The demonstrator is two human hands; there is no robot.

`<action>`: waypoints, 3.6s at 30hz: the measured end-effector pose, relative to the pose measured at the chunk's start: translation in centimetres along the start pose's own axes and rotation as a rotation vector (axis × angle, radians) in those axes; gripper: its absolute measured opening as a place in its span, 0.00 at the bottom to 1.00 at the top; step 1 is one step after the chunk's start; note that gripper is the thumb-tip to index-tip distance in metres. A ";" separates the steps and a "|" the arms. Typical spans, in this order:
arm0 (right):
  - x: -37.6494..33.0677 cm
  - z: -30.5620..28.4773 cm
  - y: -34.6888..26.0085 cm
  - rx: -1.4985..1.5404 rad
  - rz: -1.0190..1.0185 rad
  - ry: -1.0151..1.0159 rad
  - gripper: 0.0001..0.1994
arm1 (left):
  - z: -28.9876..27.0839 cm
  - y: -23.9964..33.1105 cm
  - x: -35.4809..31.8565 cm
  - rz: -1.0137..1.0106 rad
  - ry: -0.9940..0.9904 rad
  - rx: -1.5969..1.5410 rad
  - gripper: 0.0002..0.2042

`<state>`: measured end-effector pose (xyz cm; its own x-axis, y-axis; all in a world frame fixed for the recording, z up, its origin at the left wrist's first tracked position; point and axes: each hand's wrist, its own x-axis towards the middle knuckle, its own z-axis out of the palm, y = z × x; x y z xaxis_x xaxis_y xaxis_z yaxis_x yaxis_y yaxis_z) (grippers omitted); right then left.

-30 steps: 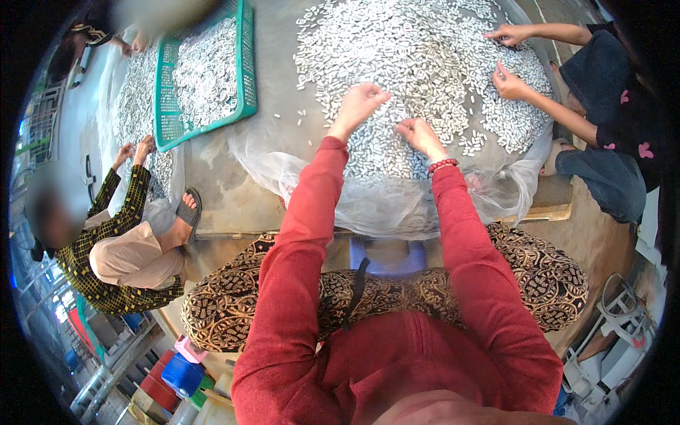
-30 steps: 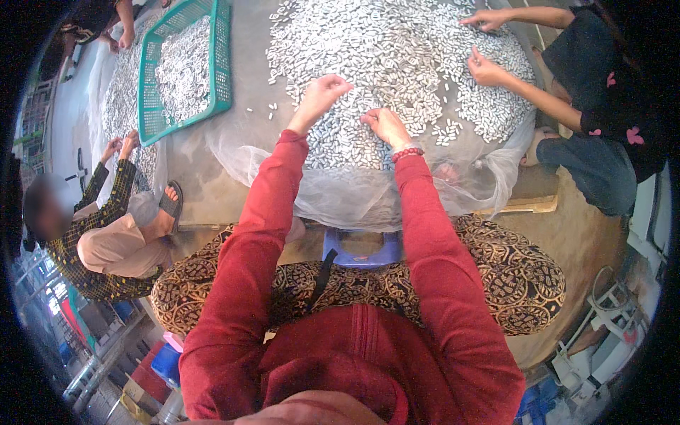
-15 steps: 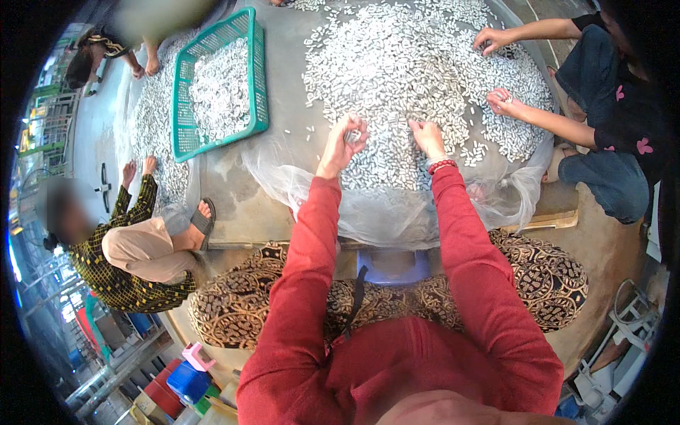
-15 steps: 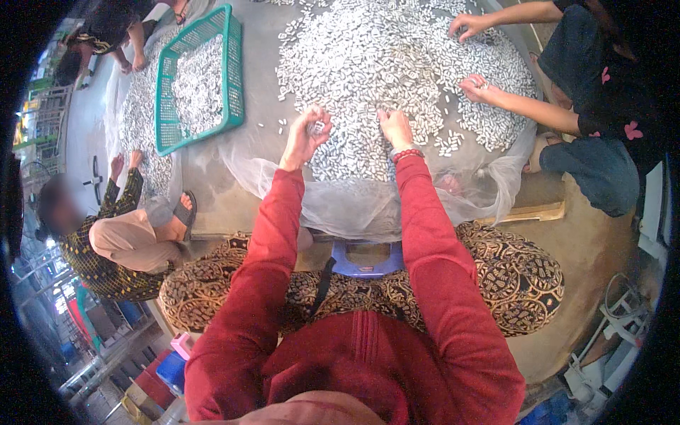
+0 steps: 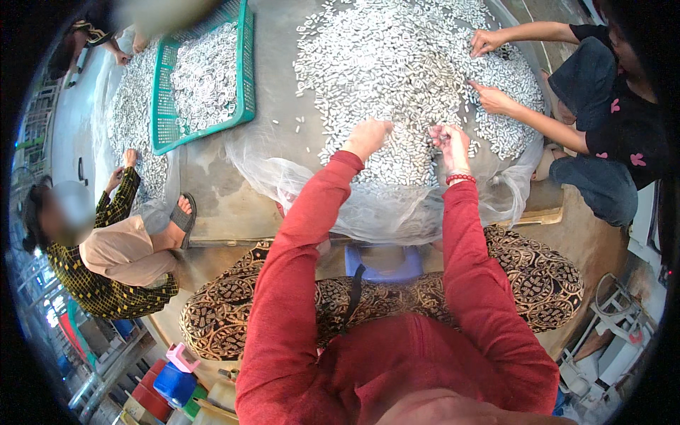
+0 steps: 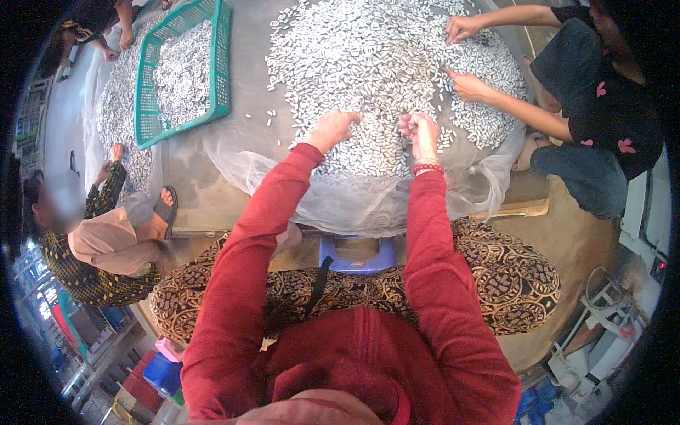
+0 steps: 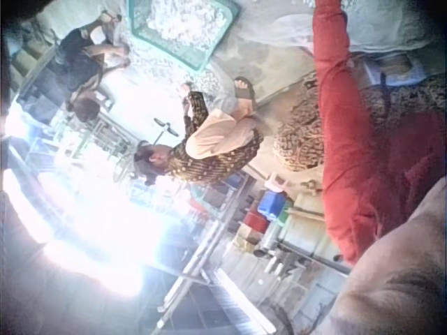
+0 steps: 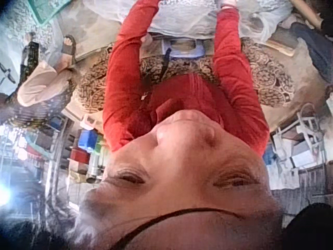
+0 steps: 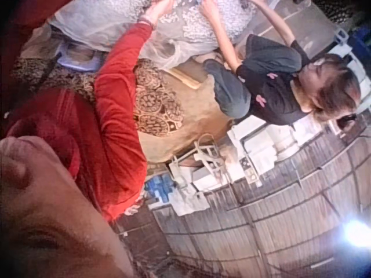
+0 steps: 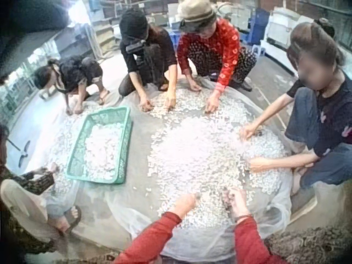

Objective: The person sits on a low stool and sorts small white components from a large pile on a plastic sheet, picking them up by hand and placing them into a green basket. Other workers are also sorting the same components nearby.

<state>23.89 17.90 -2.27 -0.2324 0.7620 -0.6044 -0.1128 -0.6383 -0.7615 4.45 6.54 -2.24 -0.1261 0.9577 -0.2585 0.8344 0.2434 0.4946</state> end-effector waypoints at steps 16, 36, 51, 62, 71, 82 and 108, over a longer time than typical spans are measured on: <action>3.0 4.2 6.7 -1.019 -0.430 -0.066 0.14 | -0.3 0.3 -3.0 -0.063 0.285 -0.092 0.09; -1.0 2.9 -4.3 0.234 -0.051 -0.716 0.08 | -7.7 -1.7 -5.3 -0.033 -0.152 -1.959 0.07; 2.3 2.2 4.8 -0.757 -0.191 -0.145 0.13 | 1.2 0.2 -2.6 -0.068 0.310 -0.223 0.10; 0.7 4.2 4.9 -0.301 -0.023 -0.333 0.04 | -4.9 -1.0 -5.7 -0.293 0.061 -1.503 0.09; -1.6 2.3 -2.1 0.216 0.022 -0.654 0.05 | 0.4 -1.5 -2.7 -0.003 0.287 -0.080 0.06; -0.2 5.3 6.1 -1.116 -0.306 -0.210 0.15 | 2.0 0.3 -2.7 -0.072 0.229 0.033 0.07; -12.2 15.8 -1.3 -1.330 -0.828 -0.863 0.09 | 2.4 0.1 -6.5 -0.030 0.315 -2.807 0.18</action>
<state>11.60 7.73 9.80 -0.9638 0.2608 -0.0557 0.2251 0.6837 -0.6942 6.58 -0.03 -2.48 -0.3137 0.8830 -0.3492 -0.9131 -0.3815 -0.1443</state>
